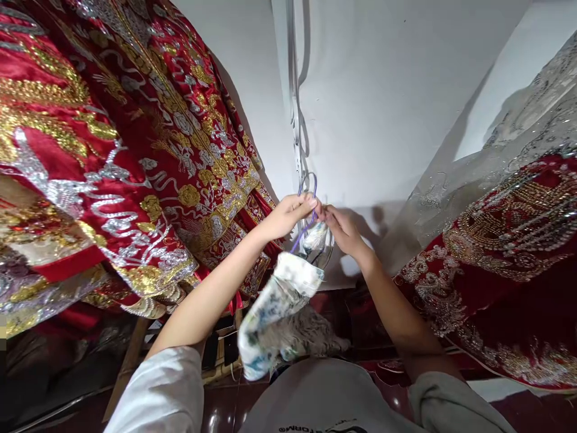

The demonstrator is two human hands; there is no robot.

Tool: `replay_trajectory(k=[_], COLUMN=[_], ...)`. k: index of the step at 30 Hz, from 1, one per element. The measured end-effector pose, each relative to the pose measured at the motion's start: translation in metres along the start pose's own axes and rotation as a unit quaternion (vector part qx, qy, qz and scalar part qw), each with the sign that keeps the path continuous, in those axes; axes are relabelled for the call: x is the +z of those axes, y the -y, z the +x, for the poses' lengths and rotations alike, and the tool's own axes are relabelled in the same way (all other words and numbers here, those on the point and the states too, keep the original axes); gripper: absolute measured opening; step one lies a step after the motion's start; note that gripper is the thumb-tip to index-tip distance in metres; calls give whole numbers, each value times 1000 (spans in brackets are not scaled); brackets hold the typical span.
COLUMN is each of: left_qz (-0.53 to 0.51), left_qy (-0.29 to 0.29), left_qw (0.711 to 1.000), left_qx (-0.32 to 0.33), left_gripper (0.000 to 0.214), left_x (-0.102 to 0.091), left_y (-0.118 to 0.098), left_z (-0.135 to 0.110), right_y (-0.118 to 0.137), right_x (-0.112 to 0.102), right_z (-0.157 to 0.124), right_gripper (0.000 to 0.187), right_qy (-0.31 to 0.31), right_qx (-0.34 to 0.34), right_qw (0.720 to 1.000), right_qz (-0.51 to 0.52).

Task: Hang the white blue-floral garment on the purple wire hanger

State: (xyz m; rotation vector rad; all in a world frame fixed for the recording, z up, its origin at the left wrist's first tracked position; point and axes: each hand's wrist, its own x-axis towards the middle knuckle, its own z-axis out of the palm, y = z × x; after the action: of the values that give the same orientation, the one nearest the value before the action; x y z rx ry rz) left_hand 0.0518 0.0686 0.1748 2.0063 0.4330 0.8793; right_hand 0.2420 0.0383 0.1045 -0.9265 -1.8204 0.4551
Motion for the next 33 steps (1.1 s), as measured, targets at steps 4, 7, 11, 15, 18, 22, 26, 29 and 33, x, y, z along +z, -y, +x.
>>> replay_trajectory(k=[4, 7, 11, 15, 18, 22, 26, 29, 33], left_qz=[10, 25, 18, 71, 98, 149, 234, 303, 397], left_qy=[-22, -20, -10, -29, -13, 27, 24, -87, -276], left_qw=[997, 991, 989, 989, 984, 970, 953, 939, 872], left_qx=[-68, -129, -147, -124, -150, -191, -191, -137, -77], left_gripper=[42, 40, 22, 24, 29, 39, 33, 32, 31], left_x=[-20, -35, -50, -70, -98, -134, -133, -101, -55], left_y=[0, 1, -12, -36, -48, -47, -17, 20, 63], left_z=[34, 56, 62, 45, 29, 7, -22, -41, -42], right_y=[-1, -4, -13, -15, -9, -1, 1, -5, -14], right_x=[-11, -18, -29, -41, -44, -35, -12, 8, 39], right_z=[11, 26, 42, 60, 77, 91, 83, 65, 25], right_gripper=[32, 29, 30, 29, 28, 28, 26, 25, 35], right_qy=[-88, -124, -180, -163, -149, -131, -71, -99, -213], right_qx=[23, -5, -37, -24, -21, 8, -5, 4, -29], right_qw=[994, 987, 977, 981, 979, 976, 982, 977, 955], right_qz=[-60, -101, -110, -107, -137, -174, -176, -191, -204])
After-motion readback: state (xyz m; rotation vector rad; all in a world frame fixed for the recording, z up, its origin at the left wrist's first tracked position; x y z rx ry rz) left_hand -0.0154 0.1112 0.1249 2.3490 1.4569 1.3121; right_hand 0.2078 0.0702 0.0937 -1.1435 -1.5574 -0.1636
